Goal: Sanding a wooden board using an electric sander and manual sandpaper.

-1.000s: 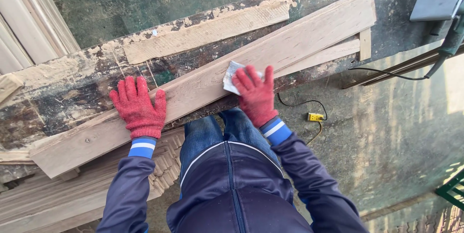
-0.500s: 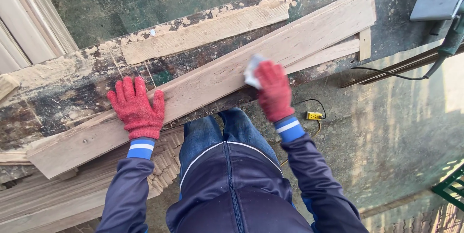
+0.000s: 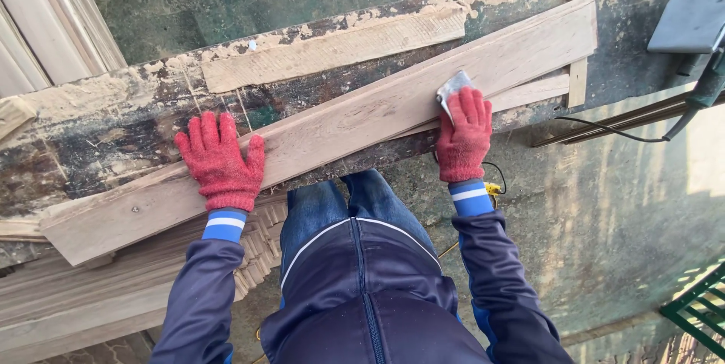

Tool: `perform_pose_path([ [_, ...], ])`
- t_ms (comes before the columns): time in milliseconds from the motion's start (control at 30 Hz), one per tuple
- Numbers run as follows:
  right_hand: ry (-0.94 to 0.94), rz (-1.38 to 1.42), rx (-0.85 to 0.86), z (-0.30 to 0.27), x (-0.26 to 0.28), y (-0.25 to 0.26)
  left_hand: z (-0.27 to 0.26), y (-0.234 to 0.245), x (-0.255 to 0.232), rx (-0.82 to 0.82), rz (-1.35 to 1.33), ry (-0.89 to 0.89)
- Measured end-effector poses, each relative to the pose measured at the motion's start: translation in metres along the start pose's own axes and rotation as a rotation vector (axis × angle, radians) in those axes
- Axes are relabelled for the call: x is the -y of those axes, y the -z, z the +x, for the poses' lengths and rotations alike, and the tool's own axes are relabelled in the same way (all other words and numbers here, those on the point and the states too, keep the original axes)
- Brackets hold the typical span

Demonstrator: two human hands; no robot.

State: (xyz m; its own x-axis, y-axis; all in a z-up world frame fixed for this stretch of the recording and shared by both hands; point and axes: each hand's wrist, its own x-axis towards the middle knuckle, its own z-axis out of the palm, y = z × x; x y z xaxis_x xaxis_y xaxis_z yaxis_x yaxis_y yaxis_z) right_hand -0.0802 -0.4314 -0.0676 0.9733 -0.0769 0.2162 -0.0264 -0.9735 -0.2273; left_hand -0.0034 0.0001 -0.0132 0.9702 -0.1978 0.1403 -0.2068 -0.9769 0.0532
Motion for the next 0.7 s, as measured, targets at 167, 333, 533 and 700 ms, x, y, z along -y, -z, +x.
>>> perform_pose_path([
  [167, 0.086, 0.117, 0.087, 0.005, 0.123, 0.009, -0.001, -0.001, 0.002, 0.007, -0.028, -0.015],
  [333, 0.446, 0.166, 0.294, 0.019, 0.159, -0.013, 0.001, 0.002, 0.002, -0.001, -0.030, -0.015],
  [533, 0.080, -0.076, 0.146, 0.057, -0.002, -0.010, -0.002, 0.002, 0.000, 0.013, -0.039, 0.010],
  [700, 0.144, 0.008, -0.045, 0.048, 0.111, -0.016, 0.002, 0.002, -0.001, 0.003, -0.042, 0.014],
])
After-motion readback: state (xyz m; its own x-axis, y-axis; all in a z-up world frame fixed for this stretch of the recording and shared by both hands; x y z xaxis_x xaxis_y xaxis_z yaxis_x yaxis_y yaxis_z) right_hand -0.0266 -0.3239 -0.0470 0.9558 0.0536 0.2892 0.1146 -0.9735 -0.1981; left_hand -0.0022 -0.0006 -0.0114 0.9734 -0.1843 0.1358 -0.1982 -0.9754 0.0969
